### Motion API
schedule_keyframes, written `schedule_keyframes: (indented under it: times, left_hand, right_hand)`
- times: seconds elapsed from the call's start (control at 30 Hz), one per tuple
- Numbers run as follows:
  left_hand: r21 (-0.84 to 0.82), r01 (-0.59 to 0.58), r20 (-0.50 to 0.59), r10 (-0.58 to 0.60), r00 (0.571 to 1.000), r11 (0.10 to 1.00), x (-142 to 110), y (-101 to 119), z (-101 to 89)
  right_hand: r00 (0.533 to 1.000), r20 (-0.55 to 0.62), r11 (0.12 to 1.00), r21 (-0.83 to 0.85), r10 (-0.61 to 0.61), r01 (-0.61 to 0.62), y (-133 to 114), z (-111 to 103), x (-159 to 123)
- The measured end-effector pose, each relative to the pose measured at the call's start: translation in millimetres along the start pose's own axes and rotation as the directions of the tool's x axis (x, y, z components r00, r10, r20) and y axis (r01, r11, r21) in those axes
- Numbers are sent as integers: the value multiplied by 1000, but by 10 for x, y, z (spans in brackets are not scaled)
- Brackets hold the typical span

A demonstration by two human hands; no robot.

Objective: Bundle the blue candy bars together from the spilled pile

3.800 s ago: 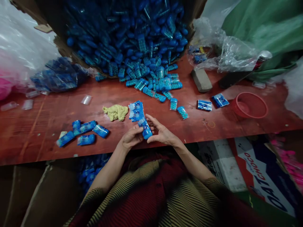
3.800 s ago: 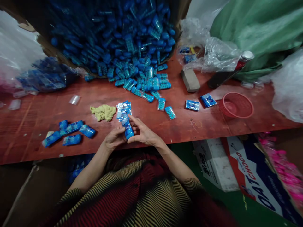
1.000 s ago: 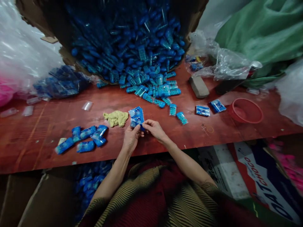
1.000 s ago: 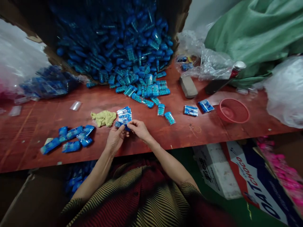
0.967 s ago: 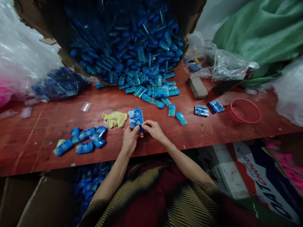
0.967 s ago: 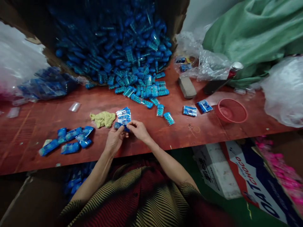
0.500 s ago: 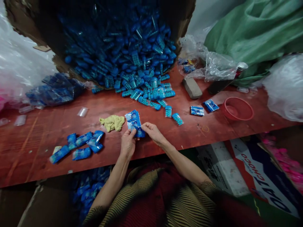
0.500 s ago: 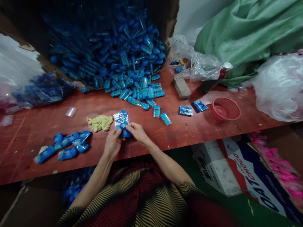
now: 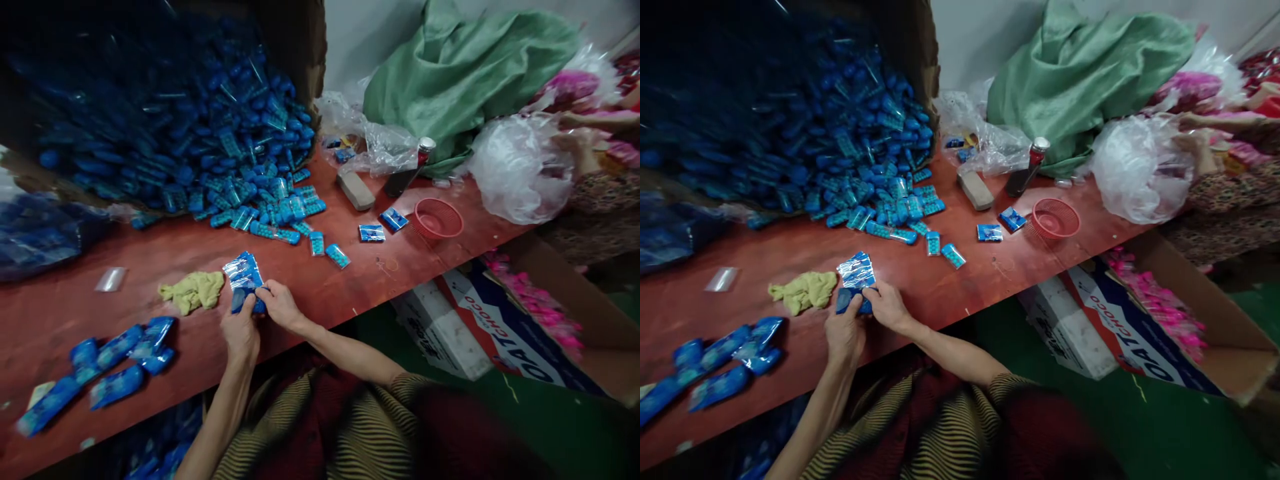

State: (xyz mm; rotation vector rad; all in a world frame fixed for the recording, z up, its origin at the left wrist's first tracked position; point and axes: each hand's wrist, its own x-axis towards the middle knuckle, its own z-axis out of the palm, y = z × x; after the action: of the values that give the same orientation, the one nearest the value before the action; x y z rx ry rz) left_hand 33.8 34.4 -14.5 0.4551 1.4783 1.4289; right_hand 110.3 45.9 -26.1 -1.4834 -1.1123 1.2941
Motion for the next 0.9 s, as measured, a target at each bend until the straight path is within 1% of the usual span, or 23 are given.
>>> schedule_keyframes:
  times: [0.1, 0.2, 0.37, 0.43, 0.47, 0.5, 0.57, 0.6, 0.63, 0.67, 0.73, 0.8, 0.83, 0.87, 0.9]
  left_hand:
    - [-34, -2, 4, 2, 1000, 999, 8, 0, 73]
    - [-57, -7, -9, 7, 1000, 998, 14, -27, 126]
    - [-141, 99, 7, -99, 995, 985, 9, -83, 141]
    - [-167, 151, 59, -143, 988, 974, -2, -50, 110]
    - [-165, 185, 114, -168, 979, 969, -7, -18, 84]
    - [-150, 225, 183, -196, 963, 963, -11, 21, 52]
    - [-84, 294, 315, -255, 914, 952, -12, 103, -24]
    - [-47, 313, 353, -277, 894, 948, -9, 138, -61]
    - [-19, 319, 365, -290, 884, 948, -4, 164, -92]
    - [-2, 315, 356, -294, 887, 949, 1, 181, -116]
    - [1, 306, 312, -291, 904, 952, 10, 190, -141]
    - [-22, 339, 281, -320, 905, 941, 16, 179, -150]
    - [-39, 375, 275, -351, 895, 926, 17, 173, -154]
    - [-59, 421, 271, -391, 880, 905, 17, 169, -162]
    - [-81, 471, 264, -436, 860, 878, 15, 167, -173]
  right_hand:
    - [1000, -22, 1000, 0, -10, 10, 14, 6, 8]
    - [997, -50, 997, -35, -66, 64, 52, -7, 14]
    - [986, -83, 988, -75, -143, 137, 140, -9, -2]
    - [985, -75, 988, -53, -152, 148, 144, -29, -1]
    - [985, -72, 987, -43, -158, 155, 135, -48, 2]
    - [983, -68, 985, -40, -168, 165, 118, -74, 6]
    - [978, -50, 979, -46, -201, 199, 70, -131, 7]
    - [975, -31, 974, -53, -222, 220, 42, -157, 2]
    - [970, -3, 969, -56, -241, 241, 15, -180, -5]
    - [966, 30, 965, -56, -257, 258, -12, -199, -15]
    - [957, 87, 956, -69, -278, 285, -63, -246, -31]
    - [942, 95, 929, -161, -321, 333, -115, -346, -29]
    - [932, 75, 898, -253, -353, 361, -140, -430, -17]
    - [920, 42, 846, -378, -390, 376, -161, -540, 1]
    - [906, 5, 771, -524, -423, 363, -177, -671, 26]
